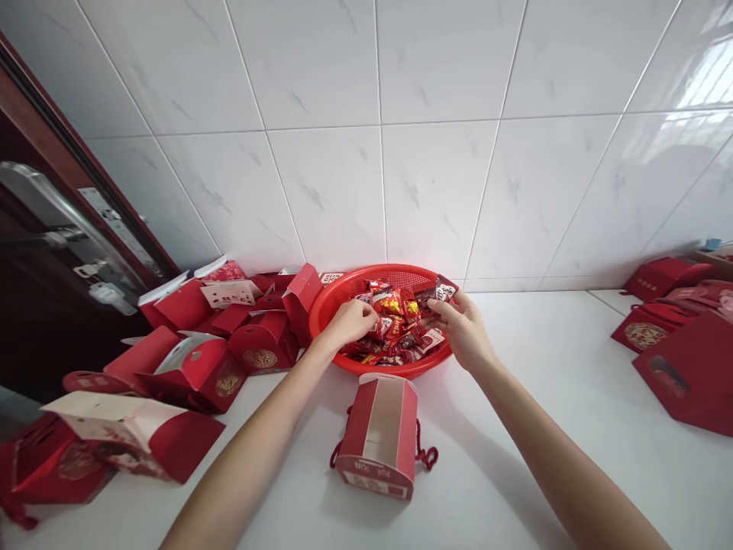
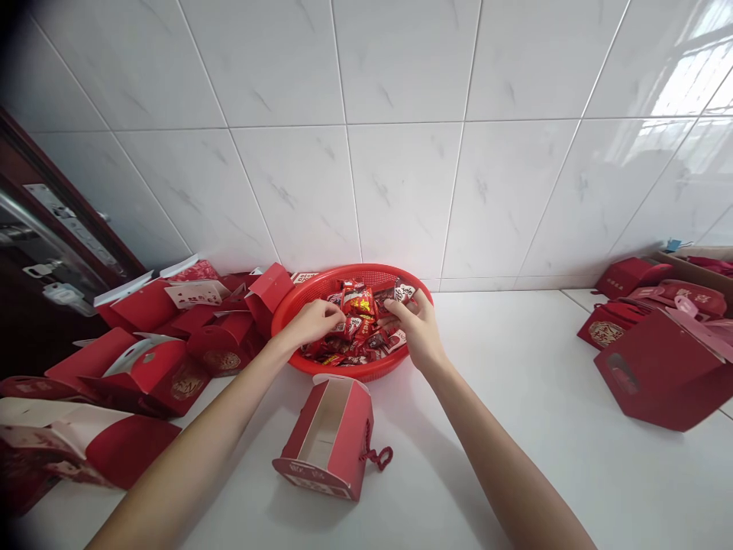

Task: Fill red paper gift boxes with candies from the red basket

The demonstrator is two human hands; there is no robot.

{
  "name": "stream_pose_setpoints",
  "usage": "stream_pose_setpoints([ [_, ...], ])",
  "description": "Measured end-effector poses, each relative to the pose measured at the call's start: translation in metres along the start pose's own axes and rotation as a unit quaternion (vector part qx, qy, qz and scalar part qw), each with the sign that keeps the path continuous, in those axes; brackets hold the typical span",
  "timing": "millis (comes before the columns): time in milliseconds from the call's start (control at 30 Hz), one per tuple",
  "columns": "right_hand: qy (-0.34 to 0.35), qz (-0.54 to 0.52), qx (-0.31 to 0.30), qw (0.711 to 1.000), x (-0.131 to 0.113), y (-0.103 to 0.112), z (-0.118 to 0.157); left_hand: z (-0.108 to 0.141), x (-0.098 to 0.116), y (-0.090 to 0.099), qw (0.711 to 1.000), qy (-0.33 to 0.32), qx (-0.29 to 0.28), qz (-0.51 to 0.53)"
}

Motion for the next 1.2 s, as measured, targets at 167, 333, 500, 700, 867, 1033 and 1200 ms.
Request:
stream_pose_setpoints([
  [167, 0.011, -0.001, 0.021, 1.000, -0.003, 0.004, -0.002, -0.006, 0.030, 0.002, 0.993, -0.096, -0.038, -0.055],
  [333, 0.015, 0.000, 0.008, 1.000, -0.002, 0.002, -0.002, -0.006, 0.045, -0.025, 0.969, -0.157, -0.114, -0.151],
  [500, 0.012, 0.003, 0.003, 1.000, 0.000, 0.001, -0.002, -0.009, 0.031, -0.029, 0.968, -0.121, -0.100, -0.198],
  [700, 0.007, -0.001, 0.008, 1.000, 0.000, 0.002, -0.002, -0.013, 0.012, -0.021, 0.976, -0.022, -0.087, -0.196],
  [867, 0.016, -0.002, -0.001, 1.000, 0.000, 0.002, -0.002, -0.013, 0.008, -0.017, 0.983, 0.006, -0.077, -0.168],
  [1033, 0.025, -0.004, 0.005, 1.000, 0.000, 0.003, -0.003, -0.017, 0.008, -0.005, 0.990, -0.020, -0.015, -0.137],
  [1200, 0.022, -0.003, 0.019, 1.000, -0.002, 0.004, -0.002, -0.020, 0.011, -0.014, 0.987, -0.062, -0.026, -0.149],
])
Point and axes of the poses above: each hand's wrist, its own z-axis away from the middle knuckle, its own y-axis out of the back of the hand, x = y × z, the point moved 9 cm from there along -z, towards the middle knuckle, and after that the axes turned 14 degrees about y, right-handed, at the moved point
